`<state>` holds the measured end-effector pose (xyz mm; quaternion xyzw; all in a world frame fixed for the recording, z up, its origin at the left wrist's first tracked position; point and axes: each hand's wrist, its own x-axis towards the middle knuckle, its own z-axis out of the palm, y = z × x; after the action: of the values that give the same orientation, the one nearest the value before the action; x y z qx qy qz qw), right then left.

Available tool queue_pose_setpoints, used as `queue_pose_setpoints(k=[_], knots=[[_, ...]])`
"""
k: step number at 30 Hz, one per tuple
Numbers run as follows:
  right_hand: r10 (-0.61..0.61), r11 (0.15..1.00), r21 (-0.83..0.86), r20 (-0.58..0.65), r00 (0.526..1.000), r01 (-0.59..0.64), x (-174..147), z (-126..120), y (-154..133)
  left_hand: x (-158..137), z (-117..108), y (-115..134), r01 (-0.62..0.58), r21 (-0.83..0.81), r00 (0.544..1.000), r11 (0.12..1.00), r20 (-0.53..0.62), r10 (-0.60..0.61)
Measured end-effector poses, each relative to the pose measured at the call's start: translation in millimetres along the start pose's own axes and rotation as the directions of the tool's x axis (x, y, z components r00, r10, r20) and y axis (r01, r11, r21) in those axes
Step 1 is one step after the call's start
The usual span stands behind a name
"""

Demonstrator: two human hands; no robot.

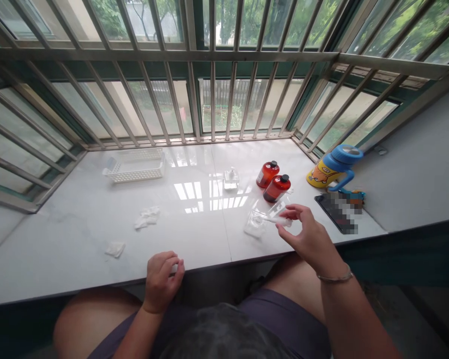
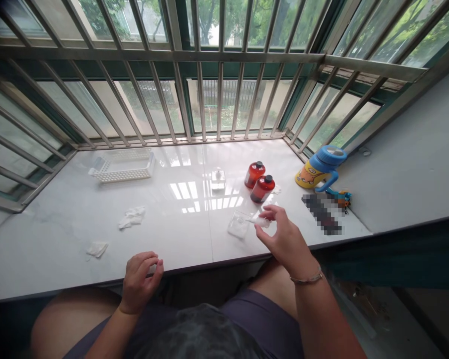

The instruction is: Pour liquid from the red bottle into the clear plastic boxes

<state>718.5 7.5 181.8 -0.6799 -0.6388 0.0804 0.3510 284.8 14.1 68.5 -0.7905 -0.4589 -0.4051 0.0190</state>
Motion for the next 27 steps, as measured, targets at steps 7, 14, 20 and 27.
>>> queue_pose_setpoints(k=[7, 14, 20, 27], knots=[[-0.227, 0.960, -0.142, 0.123, 0.966, 0.243, 11.1, 10.0, -15.1, 4.2, -12.9, 15.5, -0.003, -0.060, 0.997, 0.998, 0.080, 0.008], [-0.254, 0.939, -0.157, 0.282, 0.925, 0.306, 30.6, 39.3, -20.0, 9.3, -14.9, 32.5, -0.028, -0.075, 0.997, 0.997, 0.075, 0.033], [-0.160, 0.984, -0.031, 0.308, 0.938, 0.178, 28.5, 54.1, -9.5, 12.3, -19.7, 37.8, -0.018, -0.070, 0.998, 0.997, 0.060, 0.022], [-0.169, 0.968, 0.236, 0.381, 0.909, 0.081, 10.2, 67.1, -24.8, 20.3, -0.2, 57.2, 0.043, -0.176, 0.981, 0.984, 0.193, -0.009]])
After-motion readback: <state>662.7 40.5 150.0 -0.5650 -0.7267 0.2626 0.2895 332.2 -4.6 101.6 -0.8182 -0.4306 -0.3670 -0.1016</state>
